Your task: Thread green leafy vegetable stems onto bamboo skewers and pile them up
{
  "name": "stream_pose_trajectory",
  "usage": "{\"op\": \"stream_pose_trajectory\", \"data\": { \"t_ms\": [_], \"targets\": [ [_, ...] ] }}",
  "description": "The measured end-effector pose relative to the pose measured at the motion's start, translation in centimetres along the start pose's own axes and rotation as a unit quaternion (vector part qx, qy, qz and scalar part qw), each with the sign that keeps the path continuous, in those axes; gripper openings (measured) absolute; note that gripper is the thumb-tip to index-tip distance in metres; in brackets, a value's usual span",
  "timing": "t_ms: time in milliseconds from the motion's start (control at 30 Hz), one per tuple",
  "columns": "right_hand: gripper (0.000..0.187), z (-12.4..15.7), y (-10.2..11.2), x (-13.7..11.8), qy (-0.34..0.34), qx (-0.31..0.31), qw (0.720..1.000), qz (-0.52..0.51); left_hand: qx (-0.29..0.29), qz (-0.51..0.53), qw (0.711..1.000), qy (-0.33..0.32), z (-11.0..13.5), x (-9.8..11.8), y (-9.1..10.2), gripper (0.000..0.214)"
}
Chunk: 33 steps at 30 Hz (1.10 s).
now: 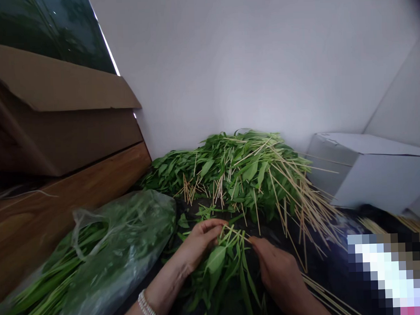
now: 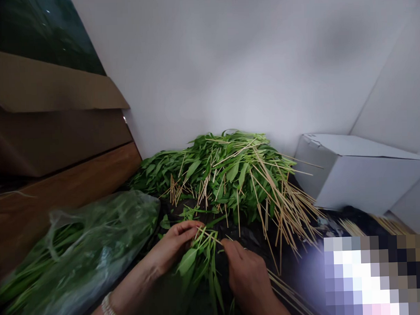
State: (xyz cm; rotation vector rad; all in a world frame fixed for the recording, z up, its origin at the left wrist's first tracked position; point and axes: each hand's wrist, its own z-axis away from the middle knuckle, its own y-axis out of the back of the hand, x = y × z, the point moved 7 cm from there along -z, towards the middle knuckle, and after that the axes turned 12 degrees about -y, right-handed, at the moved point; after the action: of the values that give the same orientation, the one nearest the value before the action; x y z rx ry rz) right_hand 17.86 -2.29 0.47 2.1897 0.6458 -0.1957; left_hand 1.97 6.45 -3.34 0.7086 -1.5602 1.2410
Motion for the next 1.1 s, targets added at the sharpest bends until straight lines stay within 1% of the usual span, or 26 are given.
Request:
{"op": "stream_pose_trajectory", "data": {
  "t_ms": [67, 133, 300, 600, 767, 967, 1100],
  "targets": [
    [0.032, 0.0, -0.1, 0.0, 0.002, 0.001, 1.0, 0.002, 0.033, 0.008, 0.999, -0.03, -0.3, 0.6, 0.5, 0.033],
    [0.033, 0.1, -0.3, 0.0, 0.001, -0.008, 1.0, 0.008, 0.044, 0.019, 0.998, -0.041, -0.4, 1.0, 0.7, 0.033],
    [0.036, 0.1, -0.6, 0.2, -0.011, -0.024, 0.999, 0.021, 0.034, 0.038, 0.998, -0.041, -0.2, 1.1, 0.4, 0.031],
    [0.037, 0.3, -1.2, 0.7, -0.031, -0.054, 0.998, 0.032, 0.019, 0.032, 0.999, -0.038, -0.2, 0.9, 0.0, 0.027],
    [0.037, 0.3, -1.2, 0.9, -0.038, -0.056, 0.997, 0.034, 0.026, 0.011, 0.999, -0.031, 0.0, 1.1, 0.0, 0.03],
    [0.037, 0.2, -1.0, 0.6, -0.027, -0.05, 0.997, 0.043, 0.045, 0.026, 0.998, -0.034, -0.2, 1.0, 0.5, 0.028],
    [0.037, 0.3, -1.0, 0.6, -0.028, -0.046, 0.998, 0.039, 0.042, 0.023, 0.998, -0.036, -0.2, 1.0, 0.5, 0.028]
  ]
}}
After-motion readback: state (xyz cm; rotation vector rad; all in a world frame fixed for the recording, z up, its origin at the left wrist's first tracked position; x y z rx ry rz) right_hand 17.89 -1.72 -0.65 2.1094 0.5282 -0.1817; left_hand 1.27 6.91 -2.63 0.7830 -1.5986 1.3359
